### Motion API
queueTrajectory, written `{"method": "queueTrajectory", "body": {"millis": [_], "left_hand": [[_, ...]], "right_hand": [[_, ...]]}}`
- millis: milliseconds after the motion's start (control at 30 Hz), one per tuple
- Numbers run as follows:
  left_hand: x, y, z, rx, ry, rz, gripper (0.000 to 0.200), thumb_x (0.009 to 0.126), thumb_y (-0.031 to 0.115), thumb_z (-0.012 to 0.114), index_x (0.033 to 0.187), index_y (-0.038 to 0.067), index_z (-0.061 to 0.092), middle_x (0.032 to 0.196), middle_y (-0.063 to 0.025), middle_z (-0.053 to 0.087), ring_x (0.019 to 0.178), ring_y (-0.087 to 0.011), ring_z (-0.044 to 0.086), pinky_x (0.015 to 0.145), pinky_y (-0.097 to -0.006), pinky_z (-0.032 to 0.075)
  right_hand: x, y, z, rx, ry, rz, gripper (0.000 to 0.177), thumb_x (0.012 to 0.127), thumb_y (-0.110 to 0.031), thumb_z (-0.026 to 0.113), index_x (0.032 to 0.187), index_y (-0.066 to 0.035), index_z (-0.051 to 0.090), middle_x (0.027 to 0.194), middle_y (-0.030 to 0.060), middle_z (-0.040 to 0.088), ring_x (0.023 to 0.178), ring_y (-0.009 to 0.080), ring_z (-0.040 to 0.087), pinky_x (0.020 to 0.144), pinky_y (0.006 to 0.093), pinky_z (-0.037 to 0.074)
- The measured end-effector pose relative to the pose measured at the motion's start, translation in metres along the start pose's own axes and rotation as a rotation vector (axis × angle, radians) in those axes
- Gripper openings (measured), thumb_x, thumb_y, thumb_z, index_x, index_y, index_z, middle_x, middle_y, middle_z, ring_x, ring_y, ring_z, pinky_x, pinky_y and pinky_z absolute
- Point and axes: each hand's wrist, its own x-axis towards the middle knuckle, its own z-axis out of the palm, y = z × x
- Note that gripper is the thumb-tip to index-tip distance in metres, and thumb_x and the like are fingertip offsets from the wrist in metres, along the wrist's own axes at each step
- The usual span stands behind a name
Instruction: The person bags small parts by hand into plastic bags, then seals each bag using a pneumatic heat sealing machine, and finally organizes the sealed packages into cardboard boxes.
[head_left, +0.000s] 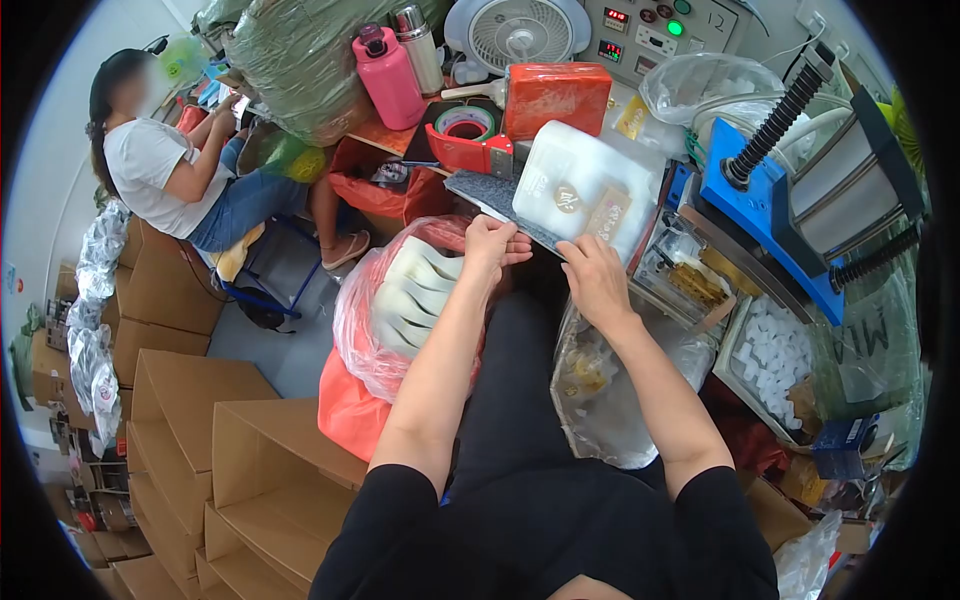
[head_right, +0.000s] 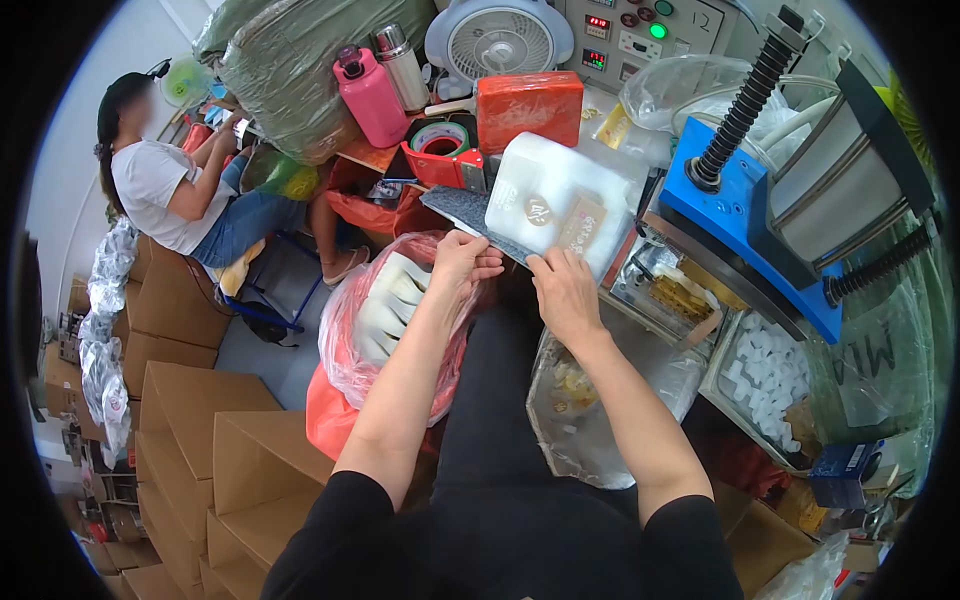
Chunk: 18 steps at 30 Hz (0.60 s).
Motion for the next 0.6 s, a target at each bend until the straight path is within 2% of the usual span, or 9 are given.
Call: {"method": "queueTrajectory", "body": {"millis": [200, 333, 467, 600], "left_hand": [[0.006, 0.002, -0.002, 0.021, -0.007, -0.034, 0.016, 0.087, 0.005, 0.058, 0.092, -0.001, 0.043, 0.080, -0.0182, 0.062, 0.067, -0.0255, 0.065, 0.060, -0.0412, 0.060], [-0.001, 0.003, -0.004, -0.041, -0.034, -0.060, 0.016, 0.087, 0.006, 0.059, 0.091, 0.001, 0.044, 0.081, -0.0168, 0.062, 0.069, -0.0253, 0.066, 0.062, -0.0422, 0.060], [-0.004, -0.001, -0.004, -0.049, -0.048, -0.048, 0.017, 0.087, 0.007, 0.060, 0.092, 0.001, 0.045, 0.081, -0.0163, 0.062, 0.070, -0.0250, 0.066, 0.064, -0.0426, 0.060], [-0.004, -0.002, -0.001, -0.054, -0.030, -0.053, 0.019, 0.086, 0.007, 0.060, 0.092, 0.002, 0.043, 0.078, -0.0162, 0.062, 0.064, -0.0253, 0.065, 0.059, -0.0397, 0.059]], "right_hand": [[0.002, 0.006, 0.007, -0.107, -0.045, -0.024, 0.027, 0.078, -0.004, 0.058, 0.104, -0.011, 0.063, 0.085, 0.0074, 0.049, 0.086, 0.0252, 0.052, 0.073, 0.0365, 0.043], [0.002, 0.004, 0.004, -0.113, -0.034, -0.028, 0.025, 0.080, -0.002, 0.056, 0.102, -0.010, 0.065, 0.083, 0.0079, 0.049, 0.083, 0.0260, 0.052, 0.073, 0.0365, 0.044], [0.002, 0.005, 0.006, -0.091, -0.039, -0.017, 0.027, 0.077, -0.001, 0.060, 0.102, -0.010, 0.065, 0.083, 0.0077, 0.049, 0.083, 0.0257, 0.052, 0.073, 0.0368, 0.044], [0.002, 0.006, 0.006, -0.064, -0.056, -0.002, 0.031, 0.074, -0.002, 0.064, 0.103, -0.010, 0.064, 0.085, 0.0078, 0.049, 0.086, 0.0262, 0.052, 0.075, 0.0377, 0.043]]}}
